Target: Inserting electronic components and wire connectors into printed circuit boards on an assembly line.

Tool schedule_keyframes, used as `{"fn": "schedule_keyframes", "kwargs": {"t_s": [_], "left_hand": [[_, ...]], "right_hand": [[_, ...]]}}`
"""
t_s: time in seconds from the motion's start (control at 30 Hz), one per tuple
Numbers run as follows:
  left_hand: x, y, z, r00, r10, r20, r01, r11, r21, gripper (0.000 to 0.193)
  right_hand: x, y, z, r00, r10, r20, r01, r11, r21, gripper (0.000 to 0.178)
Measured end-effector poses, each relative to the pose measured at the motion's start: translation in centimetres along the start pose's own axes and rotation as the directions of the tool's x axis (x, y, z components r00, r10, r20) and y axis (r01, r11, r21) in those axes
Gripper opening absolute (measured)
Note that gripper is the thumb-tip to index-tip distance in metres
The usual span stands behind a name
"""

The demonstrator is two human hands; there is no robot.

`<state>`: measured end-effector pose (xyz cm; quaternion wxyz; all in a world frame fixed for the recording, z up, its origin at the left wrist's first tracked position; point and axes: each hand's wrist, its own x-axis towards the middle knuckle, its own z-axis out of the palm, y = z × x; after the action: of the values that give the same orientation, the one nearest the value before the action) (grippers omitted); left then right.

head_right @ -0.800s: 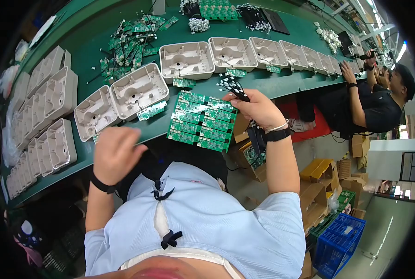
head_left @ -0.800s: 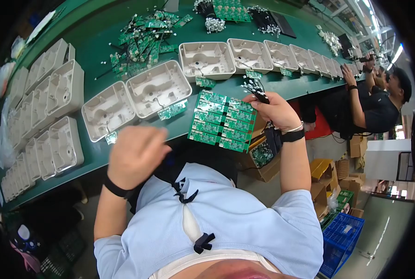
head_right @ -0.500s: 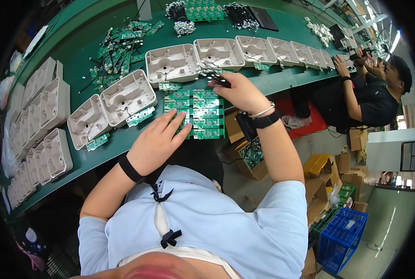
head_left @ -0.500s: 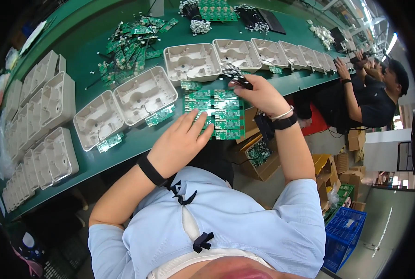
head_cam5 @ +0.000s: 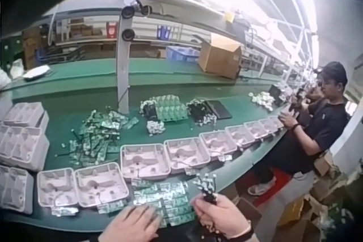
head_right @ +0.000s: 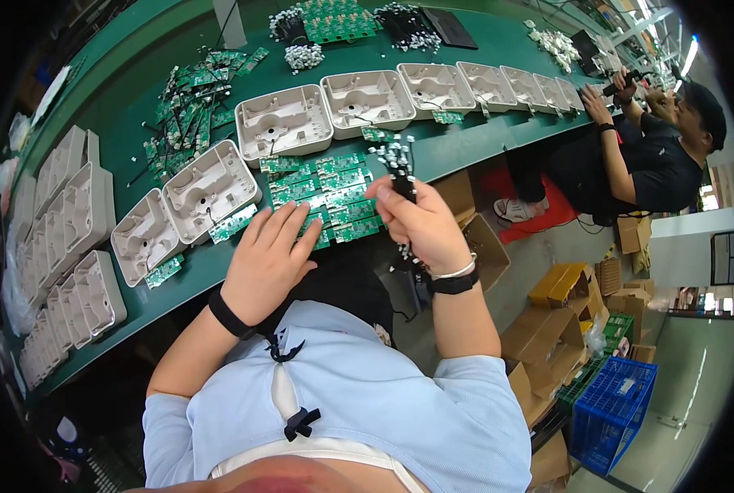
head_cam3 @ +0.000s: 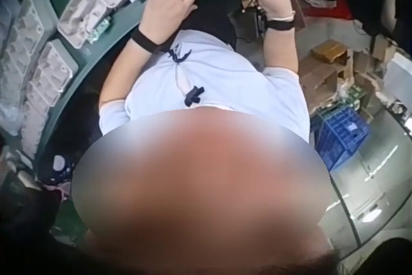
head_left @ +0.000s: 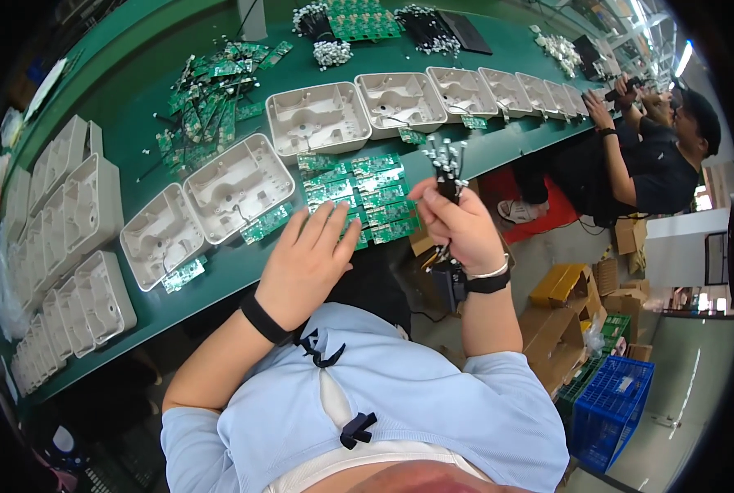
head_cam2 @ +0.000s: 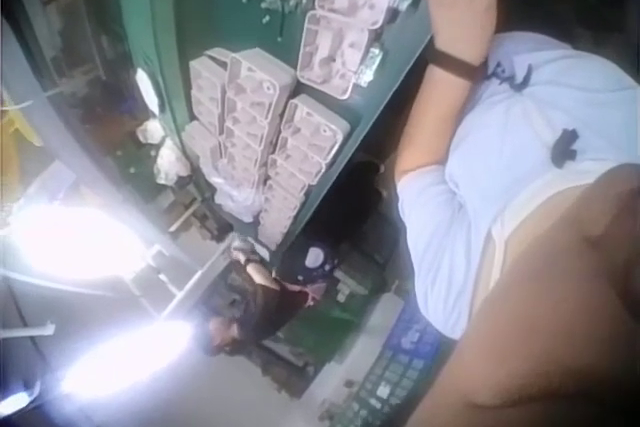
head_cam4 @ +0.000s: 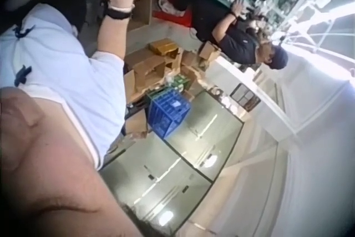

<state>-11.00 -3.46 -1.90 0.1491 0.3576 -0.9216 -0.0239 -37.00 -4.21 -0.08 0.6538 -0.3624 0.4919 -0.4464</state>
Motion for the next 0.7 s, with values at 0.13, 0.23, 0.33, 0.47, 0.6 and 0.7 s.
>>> {"fn": "schedule_keyframes", "kwargs": {"t_s": [0.13, 0.23, 0.33, 0.47, 0.6, 0.7], "left_hand": [[0.0, -0.6, -0.8, 0.986, 0.138, -0.093, -0.13, 0.987, 0.092, 0.051], [0.2, -0.3, -1.8, 0.987, 0.029, -0.159, -0.072, 0.959, -0.273, 0.053], [0.4, -0.3, -2.3, 0.982, -0.074, -0.174, -0.035, 0.833, -0.552, 0.052], [1.6, -0.7, -2.3, 0.983, -0.174, -0.063, 0.034, 0.507, -0.861, 0.047], [2.8, -0.3, -2.4, 0.963, -0.179, 0.202, 0.188, -0.094, -0.978, 0.039], [3.3, -0.3, -2.8, 0.94, -0.131, 0.316, 0.214, -0.497, -0.841, 0.034]], "right_hand": [[0.5, 0.7, 0.1, 0.994, 0.048, 0.103, -0.065, 0.982, 0.175, 0.013], [0.3, -0.2, 1.1, 0.971, 0.149, 0.188, -0.211, 0.903, 0.375, 0.014], [0.4, -0.4, 2.1, 0.943, 0.111, 0.314, -0.225, 0.908, 0.355, 0.014], [0.5, -1.7, 4.5, 0.864, 0.14, 0.484, -0.289, 0.925, 0.248, 0.012], [0.7, -1.9, 6.9, 0.835, 0.224, 0.503, -0.349, 0.922, 0.168, 0.01], [0.9, -1.9, 8.1, 0.846, 0.239, 0.477, -0.304, 0.951, 0.063, 0.01]]}}
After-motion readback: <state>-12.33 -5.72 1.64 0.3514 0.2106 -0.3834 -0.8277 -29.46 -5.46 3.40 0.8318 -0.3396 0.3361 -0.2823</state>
